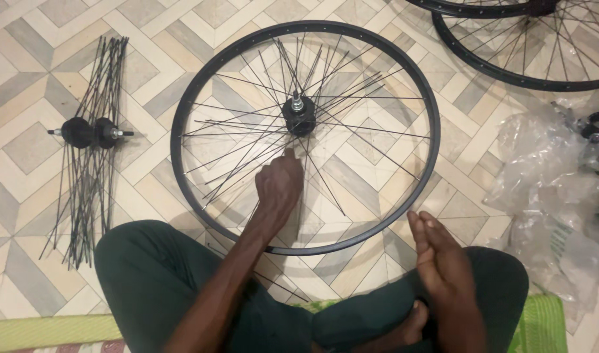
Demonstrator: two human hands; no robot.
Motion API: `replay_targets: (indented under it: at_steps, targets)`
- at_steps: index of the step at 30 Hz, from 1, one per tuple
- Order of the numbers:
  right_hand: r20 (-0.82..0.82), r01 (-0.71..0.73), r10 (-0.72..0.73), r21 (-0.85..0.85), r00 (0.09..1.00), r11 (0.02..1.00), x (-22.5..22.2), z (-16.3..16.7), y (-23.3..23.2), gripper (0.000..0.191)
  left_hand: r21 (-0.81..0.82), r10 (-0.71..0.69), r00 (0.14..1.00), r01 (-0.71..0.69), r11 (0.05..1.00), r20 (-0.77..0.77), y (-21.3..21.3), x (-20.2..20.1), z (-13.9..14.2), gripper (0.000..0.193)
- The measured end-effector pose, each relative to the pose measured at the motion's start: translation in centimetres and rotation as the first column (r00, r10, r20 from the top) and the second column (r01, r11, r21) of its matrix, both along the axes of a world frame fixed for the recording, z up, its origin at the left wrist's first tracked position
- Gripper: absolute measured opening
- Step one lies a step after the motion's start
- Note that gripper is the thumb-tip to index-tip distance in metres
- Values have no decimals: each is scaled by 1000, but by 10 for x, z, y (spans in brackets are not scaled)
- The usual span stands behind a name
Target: The person laces a bicycle wheel by inserting spokes into the hub and rim, then securing them with nipples. The person works methodically around the wheel, inserting each spoke and tightening it by hand.
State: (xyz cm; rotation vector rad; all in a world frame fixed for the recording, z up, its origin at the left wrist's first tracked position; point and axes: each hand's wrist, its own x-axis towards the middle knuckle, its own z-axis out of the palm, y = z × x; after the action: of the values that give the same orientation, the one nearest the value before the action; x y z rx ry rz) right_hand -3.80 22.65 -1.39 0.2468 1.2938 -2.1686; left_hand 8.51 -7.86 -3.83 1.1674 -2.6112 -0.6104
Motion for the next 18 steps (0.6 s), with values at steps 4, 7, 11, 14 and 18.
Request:
replay_targets:
  at_steps: [4, 7, 11, 14, 18]
  targets:
    - [-57, 10, -4, 114, 998, 993, 12, 7, -10, 32, 746, 377, 859, 8, 666, -346, 10, -8, -12, 22]
    - [-133, 6, 30, 264, 991, 965, 16, 15, -22, 24, 895, 747, 537, 412, 173, -392, 25, -15, -15, 26]
    - [-235, 24, 46, 288, 971, 957, 18, 23, -28, 16, 759, 901, 329, 652, 1, -283, 47, -34, -20, 12]
    - [-255, -18, 109, 334, 961, 942, 17, 24, -26, 16, 667, 931, 236, 745, 11, -279, 62, -48, -23, 21]
    - [-263, -38, 167, 436, 950, 899, 10, 22, -29, 18, 538, 968, 202, 838, -93, -149, 73, -58, -19, 22]
